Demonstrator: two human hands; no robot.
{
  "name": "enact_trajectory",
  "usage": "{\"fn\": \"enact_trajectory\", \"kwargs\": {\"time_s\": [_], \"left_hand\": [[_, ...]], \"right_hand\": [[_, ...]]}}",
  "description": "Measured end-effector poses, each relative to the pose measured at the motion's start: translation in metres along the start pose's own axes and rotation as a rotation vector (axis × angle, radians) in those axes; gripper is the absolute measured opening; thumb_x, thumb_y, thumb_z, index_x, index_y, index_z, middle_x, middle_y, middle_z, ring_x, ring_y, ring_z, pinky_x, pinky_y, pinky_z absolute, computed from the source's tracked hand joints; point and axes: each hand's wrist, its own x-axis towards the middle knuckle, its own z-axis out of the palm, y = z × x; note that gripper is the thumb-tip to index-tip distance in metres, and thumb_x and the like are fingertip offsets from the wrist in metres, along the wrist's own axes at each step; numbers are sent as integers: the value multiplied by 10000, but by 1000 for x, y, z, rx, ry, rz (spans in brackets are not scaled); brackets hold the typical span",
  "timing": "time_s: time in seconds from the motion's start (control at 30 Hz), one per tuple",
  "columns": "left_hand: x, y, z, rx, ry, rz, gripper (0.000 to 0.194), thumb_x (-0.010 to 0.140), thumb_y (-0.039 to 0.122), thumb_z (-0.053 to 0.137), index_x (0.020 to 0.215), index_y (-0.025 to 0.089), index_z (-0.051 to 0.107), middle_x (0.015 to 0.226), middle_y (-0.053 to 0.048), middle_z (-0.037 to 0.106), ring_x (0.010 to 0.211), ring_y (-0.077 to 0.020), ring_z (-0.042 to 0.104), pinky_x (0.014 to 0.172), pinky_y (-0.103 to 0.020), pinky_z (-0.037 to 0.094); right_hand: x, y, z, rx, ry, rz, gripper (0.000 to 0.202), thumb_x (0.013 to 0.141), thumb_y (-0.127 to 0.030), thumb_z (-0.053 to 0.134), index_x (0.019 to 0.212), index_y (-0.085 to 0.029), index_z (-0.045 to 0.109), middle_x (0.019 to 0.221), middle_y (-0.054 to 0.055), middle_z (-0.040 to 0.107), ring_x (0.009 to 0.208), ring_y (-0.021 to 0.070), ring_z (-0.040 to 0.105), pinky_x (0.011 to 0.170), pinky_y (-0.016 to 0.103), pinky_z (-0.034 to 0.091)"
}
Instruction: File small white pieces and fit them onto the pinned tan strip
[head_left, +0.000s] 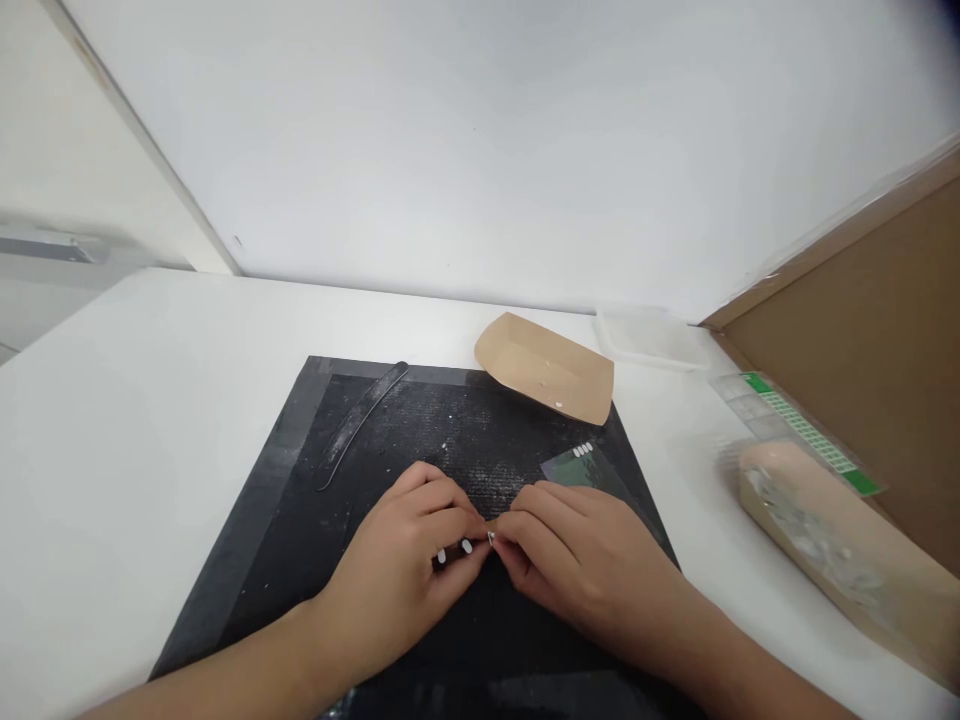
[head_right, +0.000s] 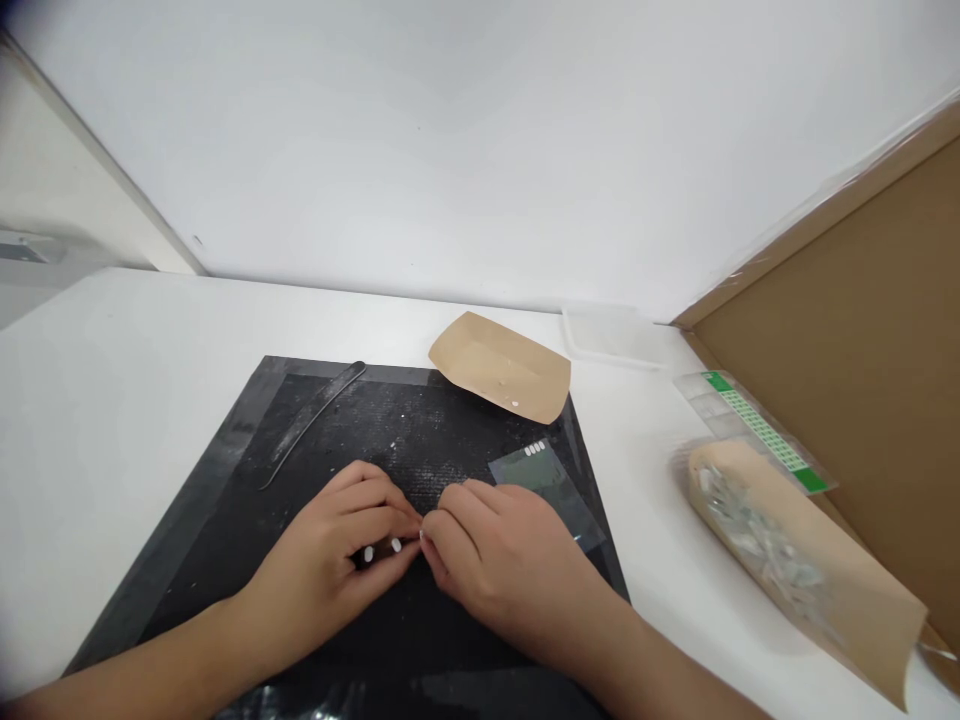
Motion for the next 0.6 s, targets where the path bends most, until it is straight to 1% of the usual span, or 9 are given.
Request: {"fn": "enact_trajectory", "kwargs": {"time_s": [0.37, 0.6], "left_hand": [[0, 1, 0, -1, -16, -9, 114, 975, 132, 695, 950, 226, 755, 922, -23, 731, 923, -207, 588, 823, -362, 511], [1, 2, -1, -8, -11, -8, 129, 977, 115, 684, 951, 221, 752, 916, -14, 727, 911, -195, 585, 820, -359, 512]], "right_hand": [[1, -2, 1, 5, -5, -3, 170, 1054, -158, 571, 902, -171, 647, 778, 12, 621, 713, 171, 566, 617, 335, 356], [-1, -2, -1, 33, -53, 8, 191, 1092, -185, 535, 944, -172, 655, 819, 20, 631, 730, 182, 535, 640, 347, 331]]}}
